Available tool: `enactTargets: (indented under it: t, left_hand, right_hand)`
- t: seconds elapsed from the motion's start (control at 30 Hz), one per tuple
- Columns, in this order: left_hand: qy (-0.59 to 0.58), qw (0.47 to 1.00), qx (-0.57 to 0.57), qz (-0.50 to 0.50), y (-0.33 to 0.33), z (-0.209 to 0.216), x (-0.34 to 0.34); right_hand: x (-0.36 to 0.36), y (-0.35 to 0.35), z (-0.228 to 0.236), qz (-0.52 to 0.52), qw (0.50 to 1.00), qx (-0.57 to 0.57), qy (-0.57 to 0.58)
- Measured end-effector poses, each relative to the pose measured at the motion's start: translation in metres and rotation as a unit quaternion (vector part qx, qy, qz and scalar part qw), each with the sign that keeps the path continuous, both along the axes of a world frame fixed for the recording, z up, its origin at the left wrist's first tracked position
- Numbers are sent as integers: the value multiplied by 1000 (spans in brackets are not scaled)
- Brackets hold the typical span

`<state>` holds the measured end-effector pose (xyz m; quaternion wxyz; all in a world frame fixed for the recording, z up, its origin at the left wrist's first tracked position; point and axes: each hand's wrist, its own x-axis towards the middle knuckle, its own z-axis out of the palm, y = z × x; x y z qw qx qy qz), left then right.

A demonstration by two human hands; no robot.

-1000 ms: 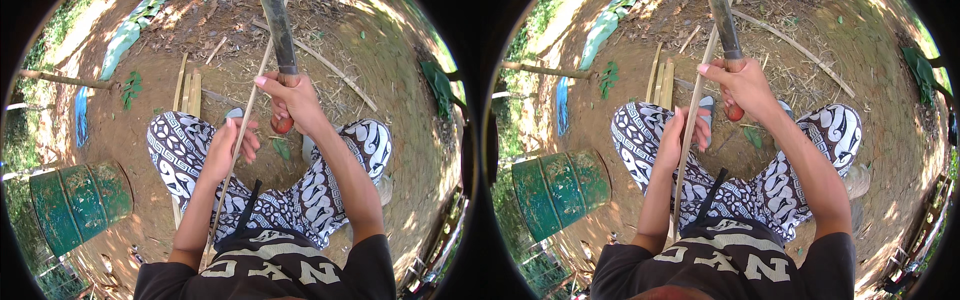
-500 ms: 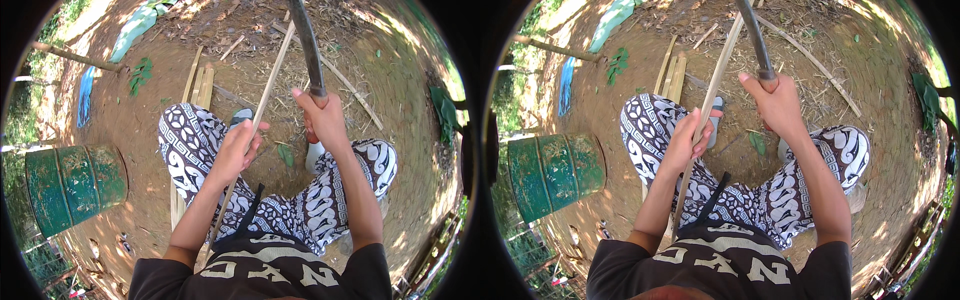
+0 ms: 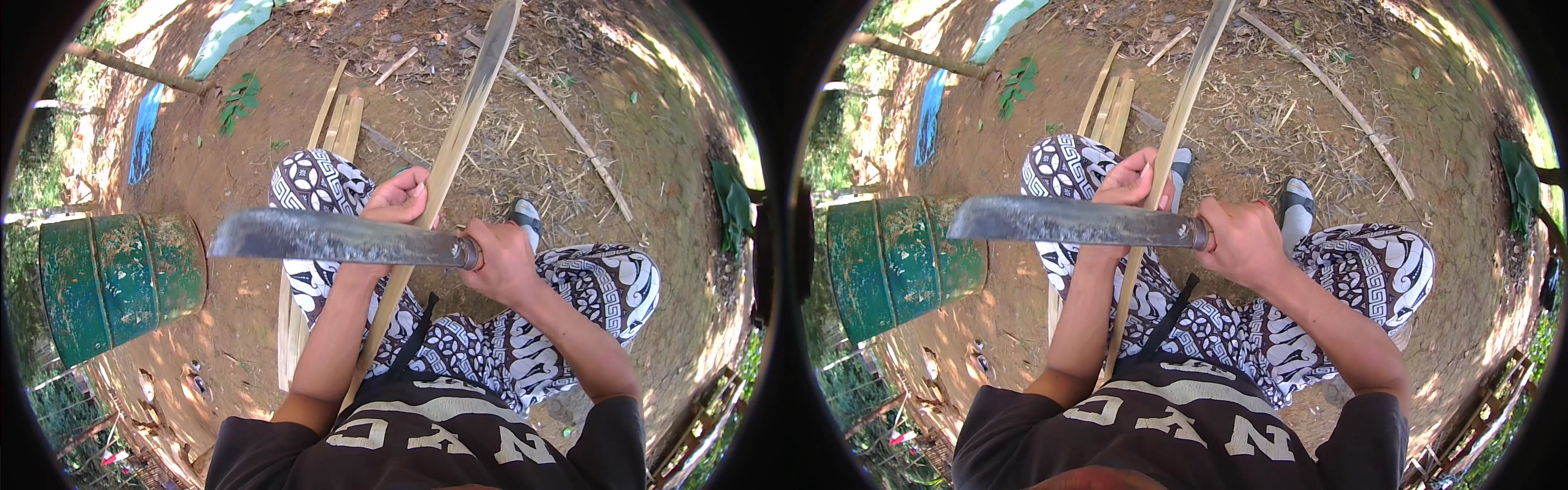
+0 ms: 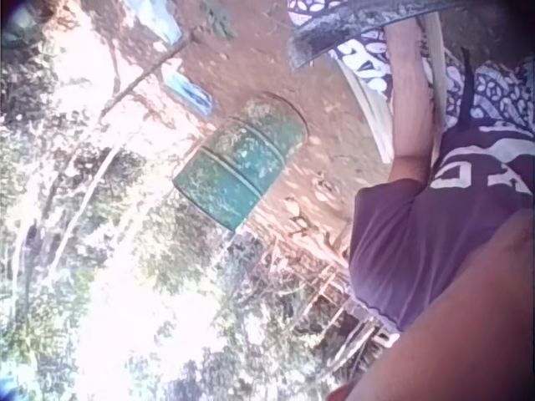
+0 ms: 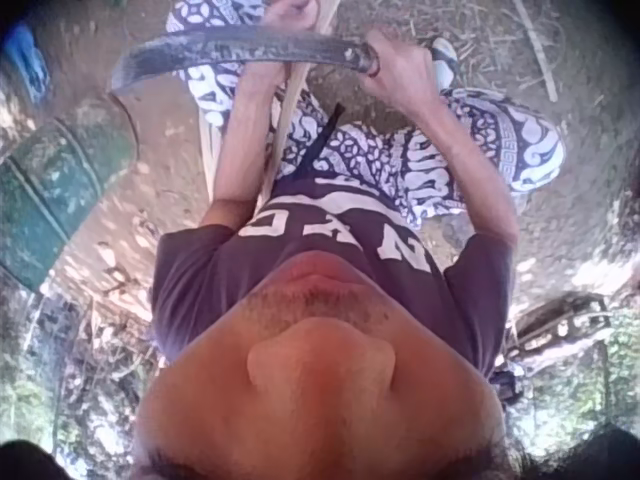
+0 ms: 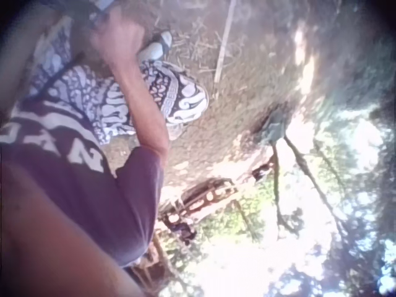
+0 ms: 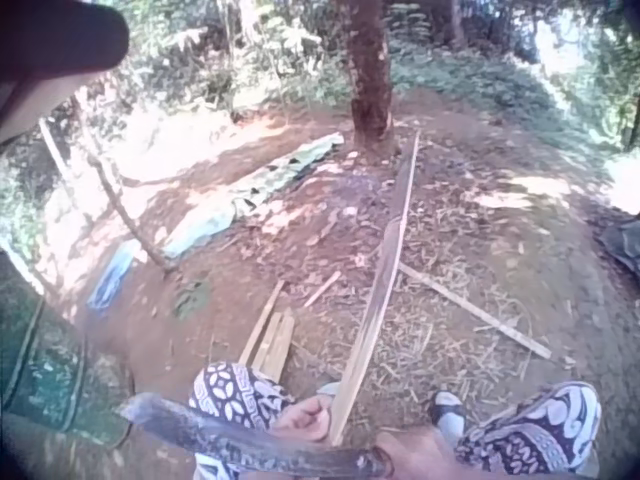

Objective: The person carves and scrapes a piece of wood using a machete while sitting on the ground.

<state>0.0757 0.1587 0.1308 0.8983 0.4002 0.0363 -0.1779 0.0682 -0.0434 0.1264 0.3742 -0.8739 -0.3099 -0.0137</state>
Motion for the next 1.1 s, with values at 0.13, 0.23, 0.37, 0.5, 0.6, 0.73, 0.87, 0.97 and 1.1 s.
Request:
enactTargets:
  t: [0.13,0.23,0.37,0.5,0.6,0.73,0.87,0.97,1.1]
  left_hand:
    - [0,999,-35,9,0,5,0]
    - [8,999,-28,13,-1,11,-1]
    - [49,997,-13,62,-10,20,-1]
    - [39,997,-23,59,-8,16,-1]
    - [29,998,-38,44,-4,9,-2]
    - [44,997,2,64,-7,12,-2]
    - [39,998,-3,44,-7,11,-1]
    - [51,997,1,54,-12,18,-1]
    - [59,996,10,65,-15,19,-1]
  right_hand:
    - [-3,7,-5,40,997,7,-62]
    - [-8,12,-8,69,991,-18,-114]
    - [-17,17,-10,78,986,-27,-147]
    - [-23,21,-12,71,986,-28,-149]
    - [-20,21,-12,55,982,-51,-173]
    - [-5,17,-11,2,984,-75,-160]
    - [5,11,-4,-9,978,-81,-191]
    - [10,10,0,-5,972,-86,-219]
    - [16,8,0,-10,963,-94,-252]
